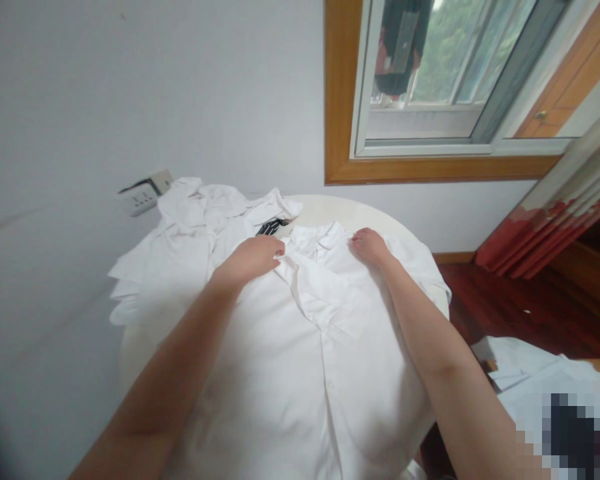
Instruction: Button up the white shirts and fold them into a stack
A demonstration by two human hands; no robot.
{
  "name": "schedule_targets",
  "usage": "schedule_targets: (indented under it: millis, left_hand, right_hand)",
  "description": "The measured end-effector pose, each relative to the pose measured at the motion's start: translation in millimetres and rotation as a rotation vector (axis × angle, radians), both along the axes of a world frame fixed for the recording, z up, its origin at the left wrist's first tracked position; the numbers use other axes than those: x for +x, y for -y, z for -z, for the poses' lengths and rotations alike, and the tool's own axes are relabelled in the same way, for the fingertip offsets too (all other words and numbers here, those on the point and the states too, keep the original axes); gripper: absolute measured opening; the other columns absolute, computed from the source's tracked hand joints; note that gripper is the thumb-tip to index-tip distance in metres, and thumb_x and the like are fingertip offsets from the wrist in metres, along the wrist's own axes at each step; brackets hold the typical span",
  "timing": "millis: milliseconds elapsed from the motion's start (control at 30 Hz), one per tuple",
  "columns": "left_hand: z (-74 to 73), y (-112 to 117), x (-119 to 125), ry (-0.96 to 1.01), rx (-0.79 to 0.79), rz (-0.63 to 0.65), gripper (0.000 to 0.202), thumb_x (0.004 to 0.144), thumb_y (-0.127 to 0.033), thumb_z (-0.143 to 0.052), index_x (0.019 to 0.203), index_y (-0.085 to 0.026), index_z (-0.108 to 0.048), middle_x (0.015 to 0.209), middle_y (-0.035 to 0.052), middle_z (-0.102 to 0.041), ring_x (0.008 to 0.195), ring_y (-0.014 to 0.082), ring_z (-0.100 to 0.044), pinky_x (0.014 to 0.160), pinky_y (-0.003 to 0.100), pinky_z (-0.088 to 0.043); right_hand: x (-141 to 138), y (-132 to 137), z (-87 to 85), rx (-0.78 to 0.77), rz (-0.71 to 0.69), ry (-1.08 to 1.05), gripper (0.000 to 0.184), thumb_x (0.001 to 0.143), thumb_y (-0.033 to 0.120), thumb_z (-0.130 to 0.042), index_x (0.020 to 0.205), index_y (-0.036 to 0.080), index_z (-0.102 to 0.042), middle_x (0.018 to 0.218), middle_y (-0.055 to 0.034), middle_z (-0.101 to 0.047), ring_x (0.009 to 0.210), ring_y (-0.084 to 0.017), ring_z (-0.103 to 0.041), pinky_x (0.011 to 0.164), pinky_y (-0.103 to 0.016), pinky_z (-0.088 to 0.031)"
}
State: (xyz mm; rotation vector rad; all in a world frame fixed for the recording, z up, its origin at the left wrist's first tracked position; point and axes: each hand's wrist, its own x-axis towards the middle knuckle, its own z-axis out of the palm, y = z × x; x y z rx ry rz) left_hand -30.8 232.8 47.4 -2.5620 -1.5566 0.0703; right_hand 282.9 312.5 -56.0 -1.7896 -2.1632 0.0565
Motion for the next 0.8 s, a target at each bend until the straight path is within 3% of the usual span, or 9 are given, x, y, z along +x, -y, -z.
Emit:
schedule_targets:
  millis: [67, 133, 267, 467, 633, 800]
  left_hand:
    - [-1.6, 0, 1, 0.015, -0.028, -0.034, 0.018, 0.08, -0.017, -0.055, 0.091, -0.018, -0.069, 0.096, 0.0075, -0.07, 0.092, 0.0219, -0.064, 0.079, 0.03, -0.046]
    - [-4.0, 1, 1, 0.033, -0.052, -0.045, 0.017, 0.08, -0.019, -0.055, 0.089, -0.018, -0.069, 0.093, 0.0074, -0.071, 0.089, 0.0216, -0.064, 0.079, 0.03, -0.046]
    - [-8.5, 5, 2, 0.021, -0.074, -0.045, 0.018, 0.079, -0.019, -0.055, 0.089, -0.016, -0.069, 0.094, 0.0094, -0.071, 0.09, 0.0231, -0.064, 0.079, 0.031, -0.046]
    - [1.2, 10, 2, -0.047, -0.128, -0.055, 0.022, 0.074, -0.017, -0.058, 0.093, -0.015, -0.068, 0.098, 0.0102, -0.069, 0.091, 0.0239, -0.062, 0.079, 0.032, -0.047]
    - [30.2, 24, -7, -0.091, 0.067, 0.057, 0.023, 0.08, -0.01, -0.05, 0.099, -0.015, -0.064, 0.105, 0.0127, -0.062, 0.098, 0.0259, -0.058, 0.076, 0.035, -0.045]
    - [59.1, 55, -18, -0.033, 0.251, 0.164, 0.025, 0.087, -0.007, -0.041, 0.098, -0.018, -0.061, 0.095, 0.0099, -0.06, 0.094, 0.0254, -0.055, 0.077, 0.039, -0.04]
  right_hand:
    - [-7, 9, -17.5, -0.101, -0.134, -0.08, 0.035, 0.091, 0.036, -0.044, 0.096, 0.017, -0.073, 0.102, -0.0098, -0.073, 0.097, -0.021, -0.065, 0.086, -0.028, -0.047]
    - [-14, 23, -33.2, -0.277, -0.257, -0.145, 0.041, 0.092, 0.044, -0.043, 0.089, 0.017, -0.073, 0.082, -0.0069, -0.073, 0.078, -0.019, -0.067, 0.074, -0.026, -0.048]
    - [-23, 60, -47.6, -0.505, -0.418, -0.076, 0.05, 0.09, 0.059, -0.043, 0.082, 0.018, -0.071, 0.078, -0.006, -0.071, 0.069, -0.018, -0.062, 0.067, -0.028, -0.045]
    - [-28, 105, -40.5, -0.322, -0.413, -0.043, 0.036, 0.086, 0.051, -0.054, 0.077, 0.018, -0.063, 0.082, -0.0074, -0.066, 0.075, -0.02, -0.058, 0.07, -0.029, -0.042]
    - [-18, 138, -49.8, -0.207, -0.347, -0.21, 0.033, 0.095, 0.049, -0.038, 0.086, 0.021, -0.053, 0.08, -0.0039, -0.063, 0.071, -0.018, -0.056, 0.067, -0.027, -0.043]
    - [16, 155, -56.7, -0.035, -0.097, -0.179, 0.032, 0.092, 0.05, -0.043, 0.095, 0.023, -0.059, 0.078, -0.0033, -0.068, 0.065, -0.018, -0.059, 0.063, -0.027, -0.043]
